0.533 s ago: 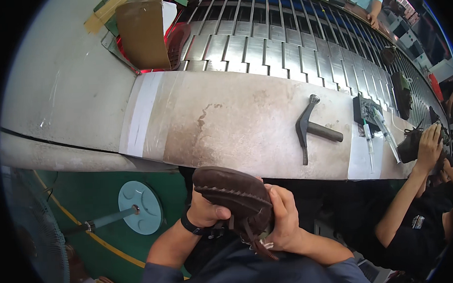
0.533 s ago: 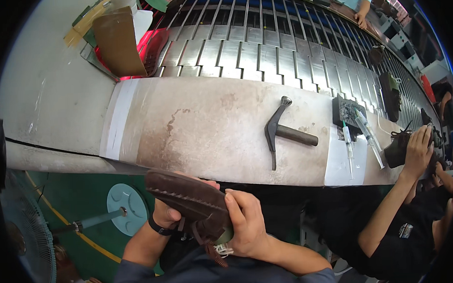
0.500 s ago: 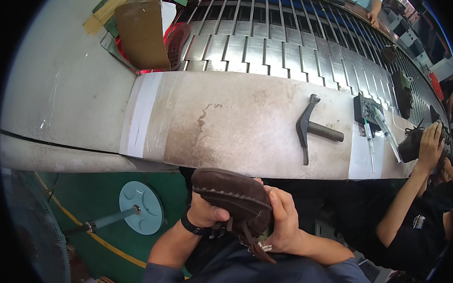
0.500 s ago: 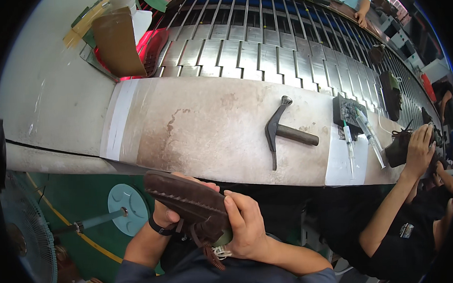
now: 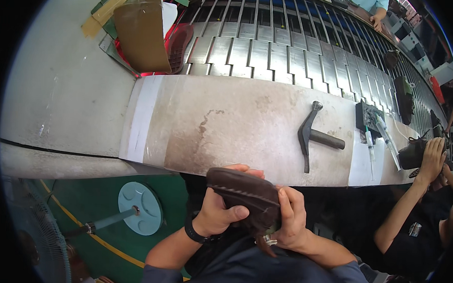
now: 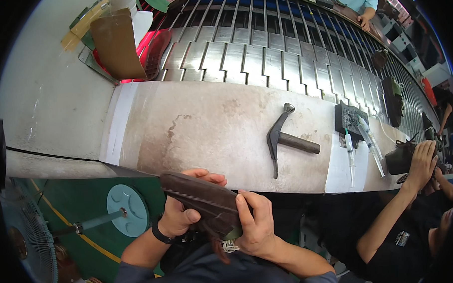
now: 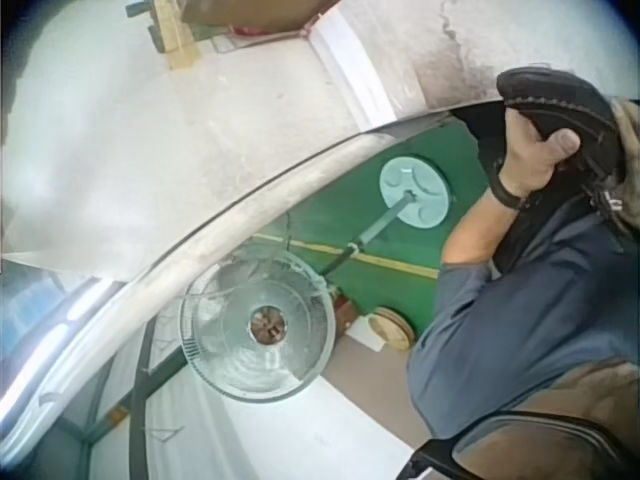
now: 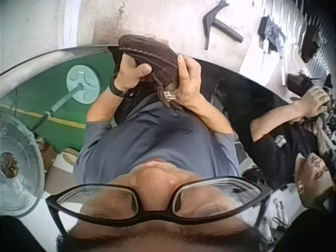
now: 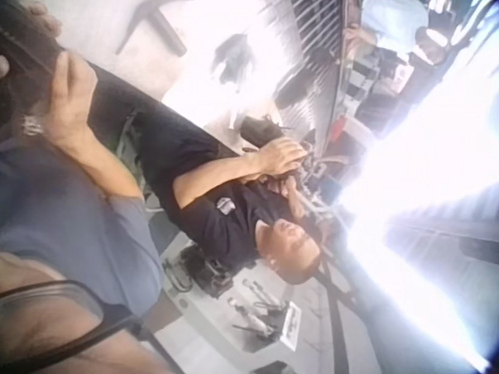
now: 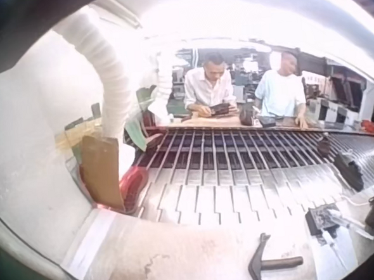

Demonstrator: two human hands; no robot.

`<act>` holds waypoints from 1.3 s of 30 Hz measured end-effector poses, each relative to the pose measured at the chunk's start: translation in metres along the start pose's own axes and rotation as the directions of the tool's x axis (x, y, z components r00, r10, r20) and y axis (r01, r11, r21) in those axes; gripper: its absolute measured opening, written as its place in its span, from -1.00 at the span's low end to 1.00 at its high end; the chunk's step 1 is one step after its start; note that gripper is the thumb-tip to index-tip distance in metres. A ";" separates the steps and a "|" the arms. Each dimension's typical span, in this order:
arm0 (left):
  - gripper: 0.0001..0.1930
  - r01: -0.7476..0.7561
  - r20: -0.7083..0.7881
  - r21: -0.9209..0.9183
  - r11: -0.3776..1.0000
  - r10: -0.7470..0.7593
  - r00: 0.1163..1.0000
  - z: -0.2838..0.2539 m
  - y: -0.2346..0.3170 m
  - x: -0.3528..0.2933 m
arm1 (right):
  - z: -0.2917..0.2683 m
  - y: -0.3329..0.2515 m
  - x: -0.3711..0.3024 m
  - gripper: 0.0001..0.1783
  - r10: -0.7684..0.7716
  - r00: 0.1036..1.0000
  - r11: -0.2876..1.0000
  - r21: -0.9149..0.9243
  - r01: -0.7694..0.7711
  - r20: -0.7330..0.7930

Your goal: The person assembles shoes by pressing soles onto shoe uppers by hand, hammering along the edges with a hammer, and placing the shoes onto a conveyor belt.

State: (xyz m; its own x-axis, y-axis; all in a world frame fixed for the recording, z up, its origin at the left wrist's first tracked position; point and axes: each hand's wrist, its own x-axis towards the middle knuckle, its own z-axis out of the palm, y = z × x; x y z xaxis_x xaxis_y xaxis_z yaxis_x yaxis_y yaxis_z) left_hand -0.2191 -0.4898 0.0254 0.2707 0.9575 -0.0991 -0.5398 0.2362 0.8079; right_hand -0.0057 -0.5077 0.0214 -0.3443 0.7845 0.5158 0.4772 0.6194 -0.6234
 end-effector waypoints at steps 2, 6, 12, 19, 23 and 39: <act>0.13 -0.050 -0.132 -0.022 0.999 0.047 0.990 0.005 -0.009 -0.005 | -0.002 0.001 0.001 0.09 -0.018 0.998 0.993 -0.114 0.025 0.058; 0.06 -0.035 -0.094 -0.064 0.997 0.028 0.995 -0.006 -0.018 -0.008 | -0.007 -0.011 0.006 0.06 0.006 0.995 0.992 -0.128 0.008 0.103; -0.17 -0.140 -0.052 -0.029 0.990 0.138 0.989 -0.009 -0.008 -0.009 | 0.002 -0.026 0.003 0.13 0.011 0.998 0.998 -0.058 -0.008 0.056; -0.38 -0.368 -0.003 0.663 0.652 0.494 0.869 -0.019 0.038 0.025 | -0.036 -0.010 0.062 0.35 0.304 0.863 0.582 0.638 -0.504 0.405; -0.74 -0.165 -0.096 0.927 0.337 0.637 0.765 -0.049 0.026 0.050 | -0.038 0.050 0.152 -0.02 0.620 0.690 0.249 0.741 -0.624 0.373; -0.82 -0.303 0.351 0.934 -0.191 0.651 0.673 -0.050 0.024 0.062 | -0.009 0.262 0.274 -0.31 0.455 0.859 0.782 -0.357 -0.512 -0.235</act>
State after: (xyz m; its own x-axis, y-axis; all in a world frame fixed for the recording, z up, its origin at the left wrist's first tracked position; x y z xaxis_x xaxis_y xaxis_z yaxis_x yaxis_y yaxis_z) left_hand -0.2554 -0.4165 0.0094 0.1104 0.7401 0.6634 0.7653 -0.4892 0.4184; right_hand 0.0326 -0.1308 0.0050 0.1112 0.9484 0.2970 0.8375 0.0714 -0.5417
